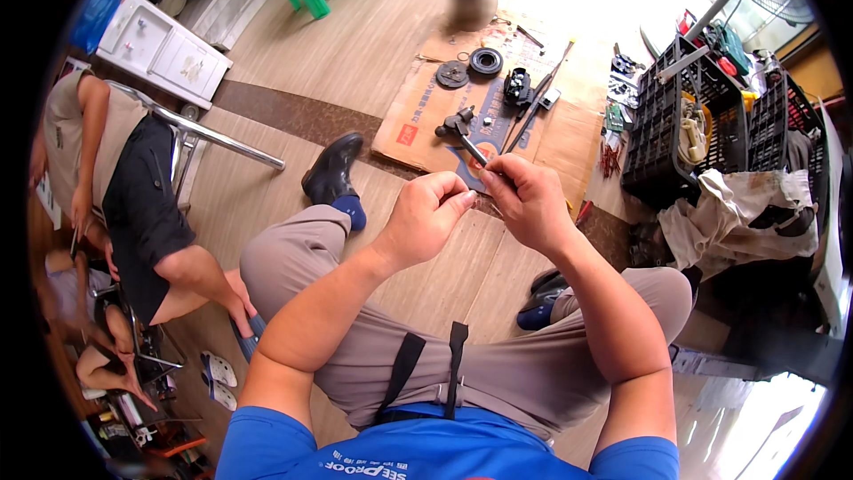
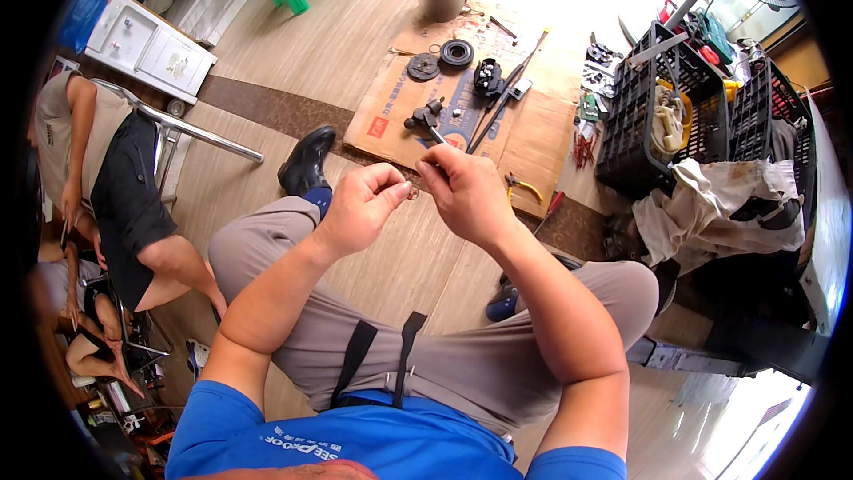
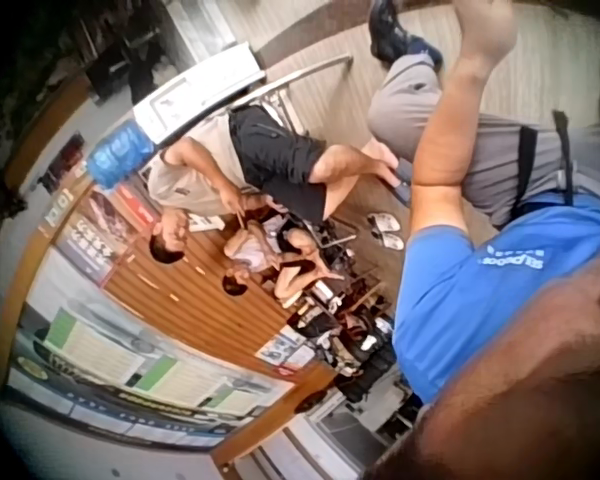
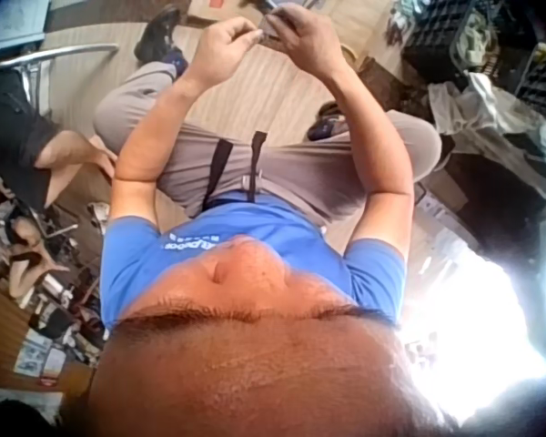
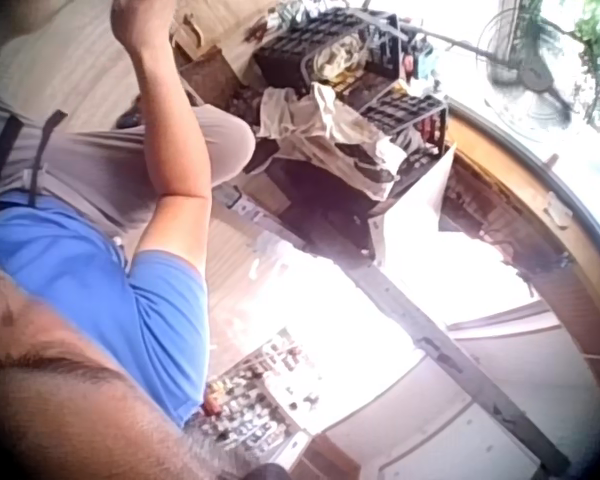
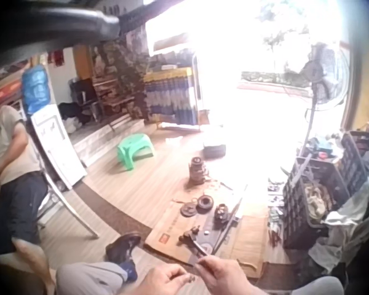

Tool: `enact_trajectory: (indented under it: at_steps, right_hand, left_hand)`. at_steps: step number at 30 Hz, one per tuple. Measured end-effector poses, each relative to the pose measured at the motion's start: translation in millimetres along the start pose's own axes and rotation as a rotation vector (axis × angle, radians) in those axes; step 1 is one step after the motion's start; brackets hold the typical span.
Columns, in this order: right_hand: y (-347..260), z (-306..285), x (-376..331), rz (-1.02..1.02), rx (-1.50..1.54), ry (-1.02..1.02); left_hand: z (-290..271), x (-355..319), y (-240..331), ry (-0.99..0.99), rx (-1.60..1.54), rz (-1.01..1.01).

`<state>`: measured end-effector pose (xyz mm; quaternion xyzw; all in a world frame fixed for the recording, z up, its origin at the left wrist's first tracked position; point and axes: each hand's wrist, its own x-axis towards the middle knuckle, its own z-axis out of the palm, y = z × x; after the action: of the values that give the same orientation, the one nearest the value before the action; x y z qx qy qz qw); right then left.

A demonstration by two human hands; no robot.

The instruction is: The person assembles a small mechanical component by sliding a metallic rod through a circular fitting and securing it by hand.

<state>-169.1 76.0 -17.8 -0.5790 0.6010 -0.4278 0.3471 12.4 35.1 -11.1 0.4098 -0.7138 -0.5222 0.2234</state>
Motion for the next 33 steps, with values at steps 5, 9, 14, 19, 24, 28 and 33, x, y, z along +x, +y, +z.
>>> enact_trajectory:
  at_steps: [5, 9, 14, 19, 24, 28, 33]
  right_hand:
    - [8.8, 4.3, 0.3, -0.02, 0.046, 0.0]
    - [3.8, 2.6, 0.1, -0.05, -0.009, -0.018]
    - [17.8, 8.8, 2.7, 0.007, 0.018, 0.001]
    - [32.6, 25.6, -3.0, 0.092, 0.141, -0.05]
    - [14.3, 29.7, -15.1, 0.041, 0.234, -0.219]
    - [14.2, 18.6, -6.3, 0.514, 0.609, -0.114]
    - [26.1, 12.5, 2.2, 0.443, 0.581, 0.218]
  left_hand:
    - [0.2, 0.0, 0.3, -0.012, 0.031, 0.007]
    - [0.7, 0.4, -1.3, -0.005, 0.071, -0.022]
    - [-3.0, 1.7, -1.8, -0.035, -0.022, -0.041]
    - [-8.5, 9.8, -19.4, 0.132, -0.297, -0.073]
    - [-12.1, 11.5, -23.4, 0.258, -0.273, -0.081]
    - [-10.0, 12.1, -15.0, 0.371, -0.155, -0.021]
    - [-9.5, 8.3, -3.3, 0.346, -0.092, -0.007]
